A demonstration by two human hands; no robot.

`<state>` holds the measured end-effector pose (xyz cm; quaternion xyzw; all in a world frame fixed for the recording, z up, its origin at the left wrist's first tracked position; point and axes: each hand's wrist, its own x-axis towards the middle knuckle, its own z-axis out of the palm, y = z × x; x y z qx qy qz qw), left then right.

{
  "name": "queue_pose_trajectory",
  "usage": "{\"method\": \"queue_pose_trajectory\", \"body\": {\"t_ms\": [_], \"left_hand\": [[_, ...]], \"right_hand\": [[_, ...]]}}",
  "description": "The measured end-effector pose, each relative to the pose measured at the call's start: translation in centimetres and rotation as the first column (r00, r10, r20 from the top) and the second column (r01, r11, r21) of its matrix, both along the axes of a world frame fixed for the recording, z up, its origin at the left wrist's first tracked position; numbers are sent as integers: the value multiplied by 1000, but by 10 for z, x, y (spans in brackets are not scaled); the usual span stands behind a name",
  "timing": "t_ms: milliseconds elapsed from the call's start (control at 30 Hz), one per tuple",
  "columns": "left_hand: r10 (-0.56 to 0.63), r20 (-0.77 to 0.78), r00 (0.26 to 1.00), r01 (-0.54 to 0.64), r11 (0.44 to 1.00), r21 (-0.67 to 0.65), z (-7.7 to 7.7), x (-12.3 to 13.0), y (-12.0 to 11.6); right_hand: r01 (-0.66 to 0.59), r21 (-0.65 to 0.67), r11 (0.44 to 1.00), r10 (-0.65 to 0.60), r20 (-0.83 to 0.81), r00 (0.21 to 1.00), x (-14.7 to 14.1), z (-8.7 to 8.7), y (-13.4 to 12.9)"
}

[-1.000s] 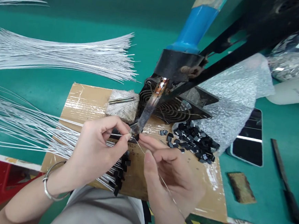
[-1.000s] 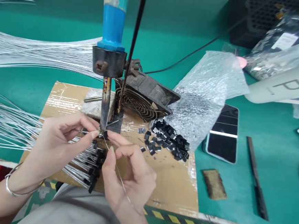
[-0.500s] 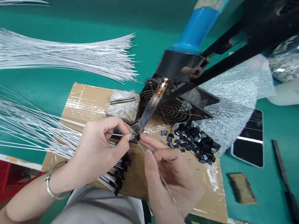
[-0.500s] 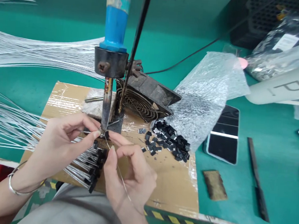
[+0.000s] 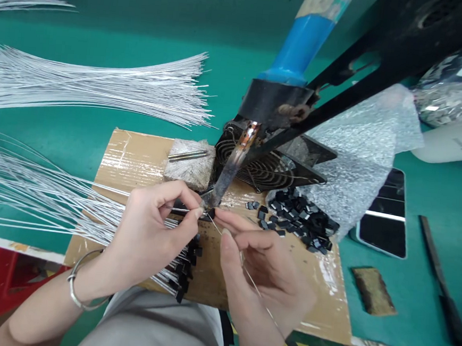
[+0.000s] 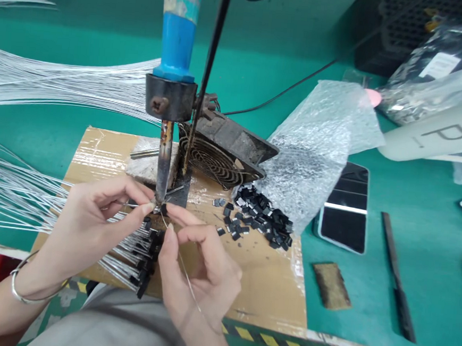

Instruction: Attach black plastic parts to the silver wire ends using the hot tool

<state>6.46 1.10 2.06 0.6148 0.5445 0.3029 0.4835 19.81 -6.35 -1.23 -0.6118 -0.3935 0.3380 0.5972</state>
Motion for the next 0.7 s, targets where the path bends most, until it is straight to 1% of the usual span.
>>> {"method": "queue_pose_trajectory", "body": {"t_ms": [367, 567, 700], "left_hand": [[-6, 14, 1000, 6, 1000, 5, 0, -2, -1], [-12, 20, 1000, 12, 1000, 3, 1, -2, 0], [-8, 20, 1000, 8, 1000, 7, 0, -2, 0]], "right_hand": [[14, 1, 1000, -14, 44, 999, 0, 0, 2], [-4, 14, 1000, 4, -10, 1000, 0, 1, 0], [-22, 27, 999, 22, 3, 1000, 2, -2, 0]]}}
